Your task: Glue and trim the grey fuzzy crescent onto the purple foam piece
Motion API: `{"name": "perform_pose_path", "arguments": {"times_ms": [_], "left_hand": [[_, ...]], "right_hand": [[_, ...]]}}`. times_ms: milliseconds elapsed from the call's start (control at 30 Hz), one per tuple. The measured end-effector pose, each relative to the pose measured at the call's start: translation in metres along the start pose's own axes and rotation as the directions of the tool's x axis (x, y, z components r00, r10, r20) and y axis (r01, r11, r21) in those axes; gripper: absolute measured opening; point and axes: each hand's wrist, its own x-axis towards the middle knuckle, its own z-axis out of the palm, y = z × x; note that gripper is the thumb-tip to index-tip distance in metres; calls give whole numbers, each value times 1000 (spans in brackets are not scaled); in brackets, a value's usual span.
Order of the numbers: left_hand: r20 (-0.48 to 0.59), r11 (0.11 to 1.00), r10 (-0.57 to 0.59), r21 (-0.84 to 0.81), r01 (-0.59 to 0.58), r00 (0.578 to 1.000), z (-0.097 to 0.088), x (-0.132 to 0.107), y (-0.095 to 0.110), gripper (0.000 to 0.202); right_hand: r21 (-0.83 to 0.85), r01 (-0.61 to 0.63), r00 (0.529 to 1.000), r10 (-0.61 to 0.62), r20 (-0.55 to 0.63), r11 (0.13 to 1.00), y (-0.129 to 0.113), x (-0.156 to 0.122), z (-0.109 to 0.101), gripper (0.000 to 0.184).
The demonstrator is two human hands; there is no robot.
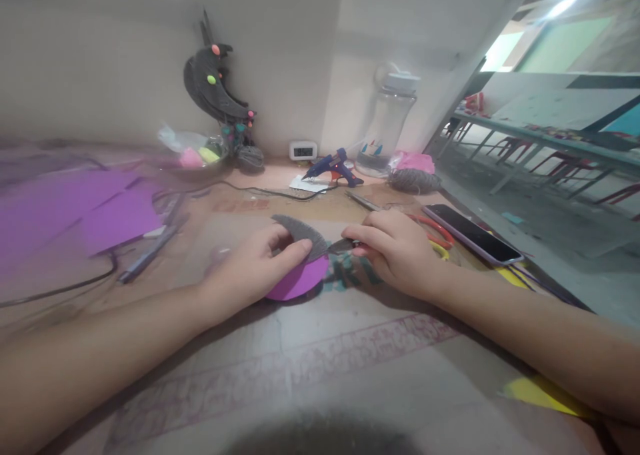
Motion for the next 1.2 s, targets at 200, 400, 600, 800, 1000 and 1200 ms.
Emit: {"name": "perform_pose_path", "arguments": {"times_ms": [200, 400, 600, 800, 1000, 1200], "left_hand": [[-8, 1000, 11, 17, -11, 1000, 0, 1, -2, 39], [11, 1000, 11, -21, -11, 1000, 1, 2, -8, 39], [5, 996, 21, -91, -21, 1000, 0, 0, -5, 34], [33, 997, -4, -80, 6, 999, -1, 1, -5, 35], [61, 995, -12, -97, 18, 998, 0, 2, -6, 37], [56, 993, 1, -115, 5, 998, 0, 1, -7, 35]], "right_hand": [[-31, -15, 1000, 16, 8, 999, 2, -1, 3, 37], [-39, -12, 1000, 12, 12, 999, 3, -2, 4, 34], [-50, -12, 1000, 13, 13, 999, 2, -2, 3, 36], [-89, 13, 1000, -13, 8, 996, 3, -2, 2, 38], [-107, 21, 999, -18, 26, 994, 4, -3, 2, 34], [-35, 1, 1000, -2, -20, 999, 2, -3, 2, 36]]}}
